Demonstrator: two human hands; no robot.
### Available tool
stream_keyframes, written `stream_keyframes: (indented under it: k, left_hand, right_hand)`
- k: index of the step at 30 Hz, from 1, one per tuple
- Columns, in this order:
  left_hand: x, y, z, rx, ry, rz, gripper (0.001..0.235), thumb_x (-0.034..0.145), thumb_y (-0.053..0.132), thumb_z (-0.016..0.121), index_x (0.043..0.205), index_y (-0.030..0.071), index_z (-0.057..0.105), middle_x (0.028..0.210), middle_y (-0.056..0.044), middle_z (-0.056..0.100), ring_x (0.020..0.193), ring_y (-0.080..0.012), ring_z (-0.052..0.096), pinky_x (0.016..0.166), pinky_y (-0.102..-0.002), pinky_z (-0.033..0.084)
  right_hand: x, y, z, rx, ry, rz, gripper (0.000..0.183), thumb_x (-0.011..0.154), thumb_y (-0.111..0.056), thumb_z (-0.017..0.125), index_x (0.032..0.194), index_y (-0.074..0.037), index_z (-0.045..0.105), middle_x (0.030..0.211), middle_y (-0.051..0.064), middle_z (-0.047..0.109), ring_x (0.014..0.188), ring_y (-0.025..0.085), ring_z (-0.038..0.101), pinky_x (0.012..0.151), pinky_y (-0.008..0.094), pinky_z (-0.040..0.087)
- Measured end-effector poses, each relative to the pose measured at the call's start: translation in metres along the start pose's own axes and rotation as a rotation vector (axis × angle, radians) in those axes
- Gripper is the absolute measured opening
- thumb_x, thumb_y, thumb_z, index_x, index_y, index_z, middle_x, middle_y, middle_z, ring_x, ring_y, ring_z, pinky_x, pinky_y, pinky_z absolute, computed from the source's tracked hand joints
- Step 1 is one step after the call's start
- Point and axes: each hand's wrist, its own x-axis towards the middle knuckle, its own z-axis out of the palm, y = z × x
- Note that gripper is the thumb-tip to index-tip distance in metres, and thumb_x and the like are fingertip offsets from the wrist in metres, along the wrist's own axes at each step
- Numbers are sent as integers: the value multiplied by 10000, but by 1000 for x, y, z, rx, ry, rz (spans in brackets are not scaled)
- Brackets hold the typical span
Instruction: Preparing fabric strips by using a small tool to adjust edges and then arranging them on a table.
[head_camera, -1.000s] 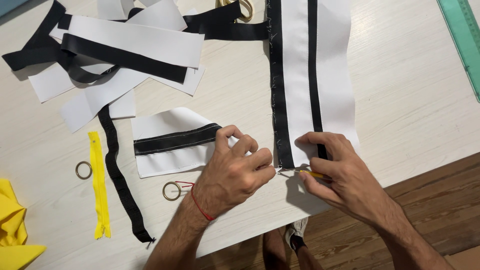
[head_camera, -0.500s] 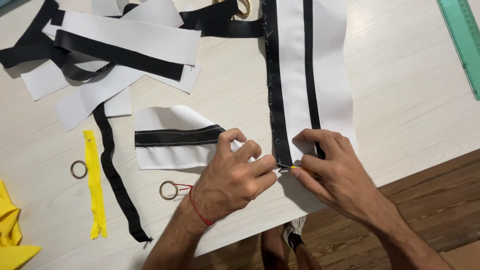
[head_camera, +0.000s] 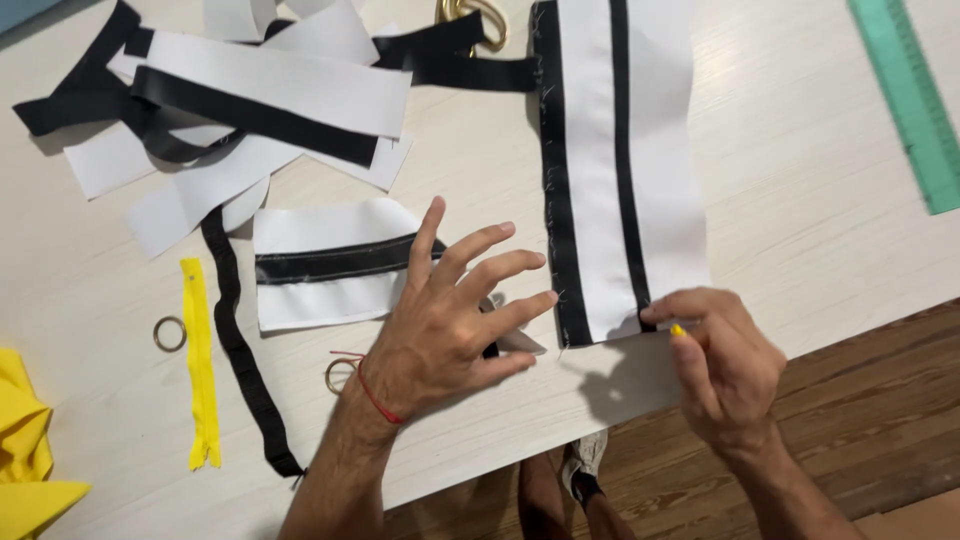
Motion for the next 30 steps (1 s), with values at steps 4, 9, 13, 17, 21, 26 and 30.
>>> stream_keyframes:
  k: [4,9,13,17,21,26,30]
  left_hand:
    - [-1,7,20,-7,33,38,486,988,624,905,1217,197,870,1506,-120,731,1511,-380,612,1308,-919,237]
    - [1,9,25,-28,-113,81,404,1041,525,878,1135,134,850,1161,-41,805,1168,-284,718,1249,-650,473]
    - [0,4,27,-166,-53,17,457,1064,522,810,1192,85,850,1295,-149,835,1309,-337,733,1301,-722,419]
    - [0,-8,18,-16,331,-94,467,1060,513,828,1233,80,847,1319,-159,801,1339,-375,718,1325,-693,442]
    - [-11,-25,41,38,565,-250,440,1019,584,886,1200,183,890,1222,1,784,1225,-274,698,1325,-631,418]
    - [-16,-20,31,50,587,-285,453,1000,546,824,1271,188,877,1217,-12,763,1210,-277,669,1303,-634,404]
    - [-28,-13,8,17,523,-385,563,823,335,862,1366,188,842,1279,-42,748,1272,-309,671,1311,-630,388]
  right_hand:
    - [18,-27,4,-132,-165,-46,405,1221,-313,512,1274,-7,771,1236,180,864,1152,318,824,1138,531,575]
    - [35,-46,5,-187,-68,56,370,1219,-226,563,967,-95,799,933,46,820,950,239,748,900,408,536]
    - [4,-19,0,-45,8,256,352,1243,-210,549,1038,-61,792,962,87,795,871,211,768,701,320,596]
    - [20,-24,-34,300,175,517,541,1299,-499,405,1096,-112,724,1026,63,768,898,190,686,847,353,576]
    - [59,27,-72,-443,-25,211,408,1299,-324,642,1016,-30,624,920,200,652,853,461,663,841,535,514]
    - [78,34,-68,-704,-46,163,445,1188,-482,784,1142,-48,696,996,159,645,911,412,710,884,514,562]
    - [75,42,-74,-395,83,259,582,1247,-481,791,1286,78,635,1042,270,607,925,504,682,865,582,544]
